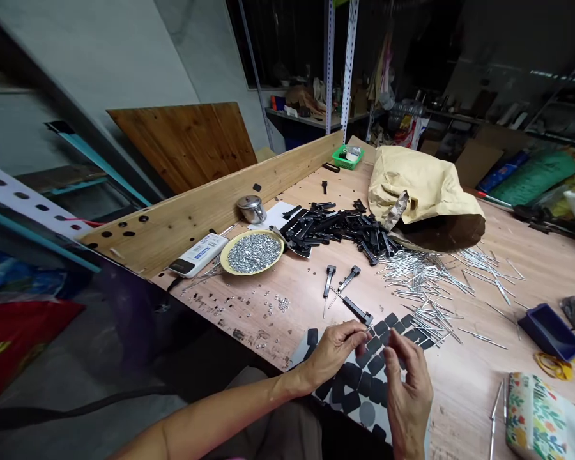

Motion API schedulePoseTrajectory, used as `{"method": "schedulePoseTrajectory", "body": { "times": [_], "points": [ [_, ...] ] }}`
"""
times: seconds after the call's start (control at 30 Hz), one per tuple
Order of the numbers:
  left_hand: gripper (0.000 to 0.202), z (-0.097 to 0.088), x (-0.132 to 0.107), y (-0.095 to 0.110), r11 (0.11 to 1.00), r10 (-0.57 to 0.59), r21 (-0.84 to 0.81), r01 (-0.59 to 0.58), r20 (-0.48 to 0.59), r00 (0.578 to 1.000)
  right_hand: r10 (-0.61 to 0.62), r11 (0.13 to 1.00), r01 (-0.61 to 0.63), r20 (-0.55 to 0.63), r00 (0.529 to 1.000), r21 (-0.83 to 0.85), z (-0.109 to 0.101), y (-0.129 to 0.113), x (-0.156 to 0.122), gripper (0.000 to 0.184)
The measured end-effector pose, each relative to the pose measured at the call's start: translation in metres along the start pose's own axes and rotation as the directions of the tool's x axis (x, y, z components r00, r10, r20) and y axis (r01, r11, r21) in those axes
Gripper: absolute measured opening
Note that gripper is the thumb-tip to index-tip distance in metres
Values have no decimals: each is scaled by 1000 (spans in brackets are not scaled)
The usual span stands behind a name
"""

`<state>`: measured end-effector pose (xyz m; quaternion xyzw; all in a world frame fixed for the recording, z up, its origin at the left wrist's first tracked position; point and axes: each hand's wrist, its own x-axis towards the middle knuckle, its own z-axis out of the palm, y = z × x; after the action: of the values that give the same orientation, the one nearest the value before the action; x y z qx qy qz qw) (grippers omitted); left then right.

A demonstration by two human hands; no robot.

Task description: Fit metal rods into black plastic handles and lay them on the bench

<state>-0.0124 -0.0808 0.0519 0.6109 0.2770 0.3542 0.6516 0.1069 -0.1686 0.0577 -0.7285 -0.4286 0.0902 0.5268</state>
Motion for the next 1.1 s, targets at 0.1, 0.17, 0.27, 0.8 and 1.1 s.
{"method": "schedulePoseTrajectory", "body": {
  "times": [0.1,0.17,0.27,0.8,1.1],
  "points": [
    [48,1,-5,-1,999,32,27,-34,70,997,-73,995,67,82,994,76,-3,-8,2,26],
    [49,1,-7,-1,999,24,41,-29,117,993,-93,990,82,92,991,116,-3,-12,3,24],
    [47,0,-11,-1,993,54,92,-69,158,986,-77,987,64,84,993,146,-3,-15,3,21],
    [44,-11,-10,18,628,-374,-260,734,726,577,-265,962,253,149,953,99,-16,-11,6,19],
    [44,-17,-8,10,595,-400,-243,766,738,544,-108,990,62,383,917,130,-25,-3,10,24]
  ]
}}
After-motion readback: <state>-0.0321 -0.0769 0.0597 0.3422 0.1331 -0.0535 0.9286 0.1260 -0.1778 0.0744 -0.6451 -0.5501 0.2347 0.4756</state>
